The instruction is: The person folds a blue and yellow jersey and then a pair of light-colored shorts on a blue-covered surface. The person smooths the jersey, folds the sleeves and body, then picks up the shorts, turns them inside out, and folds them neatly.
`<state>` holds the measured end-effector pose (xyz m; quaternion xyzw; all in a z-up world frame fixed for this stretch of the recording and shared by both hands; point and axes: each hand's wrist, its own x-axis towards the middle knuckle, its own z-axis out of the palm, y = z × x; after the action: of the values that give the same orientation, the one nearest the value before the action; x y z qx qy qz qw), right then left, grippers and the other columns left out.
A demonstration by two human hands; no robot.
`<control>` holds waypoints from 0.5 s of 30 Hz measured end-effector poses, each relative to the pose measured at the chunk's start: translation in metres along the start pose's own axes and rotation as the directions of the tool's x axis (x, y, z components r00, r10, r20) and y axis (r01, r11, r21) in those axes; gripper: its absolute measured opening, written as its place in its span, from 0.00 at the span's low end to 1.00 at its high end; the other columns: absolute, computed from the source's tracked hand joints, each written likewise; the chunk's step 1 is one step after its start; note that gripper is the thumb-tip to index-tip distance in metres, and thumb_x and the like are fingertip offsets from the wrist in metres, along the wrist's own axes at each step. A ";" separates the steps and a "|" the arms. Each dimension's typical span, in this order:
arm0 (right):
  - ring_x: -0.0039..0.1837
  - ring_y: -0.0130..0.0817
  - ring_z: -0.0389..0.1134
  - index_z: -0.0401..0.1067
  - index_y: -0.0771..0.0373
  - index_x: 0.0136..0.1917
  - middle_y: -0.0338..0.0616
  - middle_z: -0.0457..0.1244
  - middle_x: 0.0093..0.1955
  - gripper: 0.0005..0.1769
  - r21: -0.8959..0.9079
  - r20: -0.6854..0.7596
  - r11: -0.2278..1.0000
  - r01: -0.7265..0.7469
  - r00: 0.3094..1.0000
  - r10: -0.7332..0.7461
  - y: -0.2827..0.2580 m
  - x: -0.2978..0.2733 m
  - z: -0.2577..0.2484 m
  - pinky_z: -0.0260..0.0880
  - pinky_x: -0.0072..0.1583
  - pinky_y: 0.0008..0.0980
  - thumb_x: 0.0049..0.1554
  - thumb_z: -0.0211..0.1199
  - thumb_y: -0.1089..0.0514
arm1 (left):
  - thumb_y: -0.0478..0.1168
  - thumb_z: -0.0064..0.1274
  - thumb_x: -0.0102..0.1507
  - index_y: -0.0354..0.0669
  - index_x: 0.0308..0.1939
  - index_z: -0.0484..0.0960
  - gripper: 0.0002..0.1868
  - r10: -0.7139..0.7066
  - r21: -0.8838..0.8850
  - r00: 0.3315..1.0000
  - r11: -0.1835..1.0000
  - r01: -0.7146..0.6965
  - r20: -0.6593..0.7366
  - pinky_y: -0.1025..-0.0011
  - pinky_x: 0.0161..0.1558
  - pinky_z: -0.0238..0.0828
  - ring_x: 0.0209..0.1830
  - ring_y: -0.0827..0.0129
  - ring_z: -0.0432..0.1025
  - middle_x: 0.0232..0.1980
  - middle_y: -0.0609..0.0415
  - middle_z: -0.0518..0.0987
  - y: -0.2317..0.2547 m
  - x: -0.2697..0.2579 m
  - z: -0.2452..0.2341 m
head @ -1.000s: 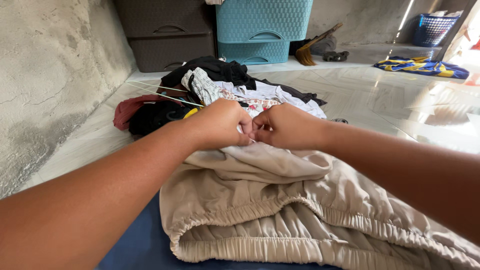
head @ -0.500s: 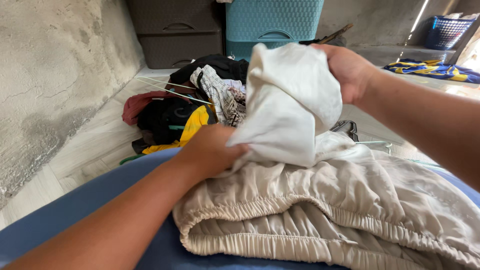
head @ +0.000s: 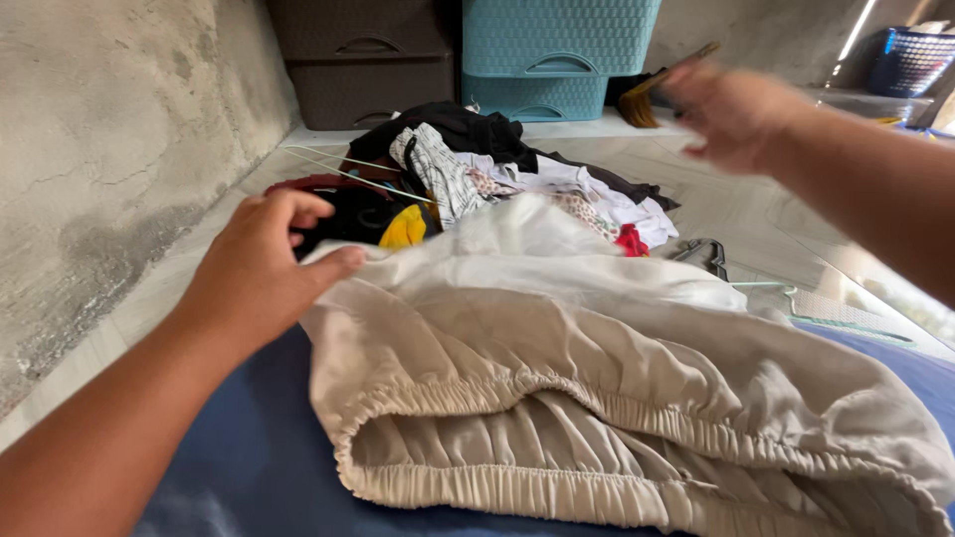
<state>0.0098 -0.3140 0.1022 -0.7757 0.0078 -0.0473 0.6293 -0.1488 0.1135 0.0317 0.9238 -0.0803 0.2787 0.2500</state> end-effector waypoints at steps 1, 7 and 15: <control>0.73 0.28 0.59 0.65 0.49 0.70 0.29 0.60 0.73 0.25 -0.240 0.163 0.970 0.040 0.987 0.000 0.008 -0.019 0.013 0.57 0.71 0.41 0.62 0.51 0.46 | 0.60 0.63 0.53 0.41 0.45 0.82 0.28 0.101 -0.037 0.994 0.994 -0.103 -0.035 0.64 0.42 0.74 0.42 0.63 0.78 0.43 0.48 0.83 0.013 -0.006 0.002; 0.59 0.22 0.71 0.68 0.46 0.62 0.29 0.69 0.56 0.27 -0.669 0.723 0.535 0.516 0.617 0.310 0.045 -0.187 0.063 0.72 0.61 0.31 0.51 0.73 0.51 | 0.53 0.69 0.46 0.49 0.41 0.83 0.23 -0.027 0.092 0.678 0.994 -0.060 0.735 0.67 0.45 0.78 0.38 0.69 0.80 0.37 0.56 0.86 0.077 -0.041 -0.013; 0.59 0.32 0.68 0.77 0.47 0.55 0.30 0.64 0.69 0.17 -0.535 0.687 0.561 0.632 0.712 -0.145 0.011 -0.222 0.038 0.75 0.51 0.34 0.57 0.60 0.65 | 0.34 0.57 0.54 0.45 0.44 0.82 0.15 0.244 -0.349 0.940 0.925 -0.151 0.239 0.71 0.40 0.79 0.37 0.66 0.80 0.37 0.54 0.85 0.088 -0.034 -0.009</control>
<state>-0.2072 -0.2635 0.0695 -0.9163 -0.3440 0.0489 0.1993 -0.2063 0.0421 0.0562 0.8866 -0.2531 0.1532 0.3555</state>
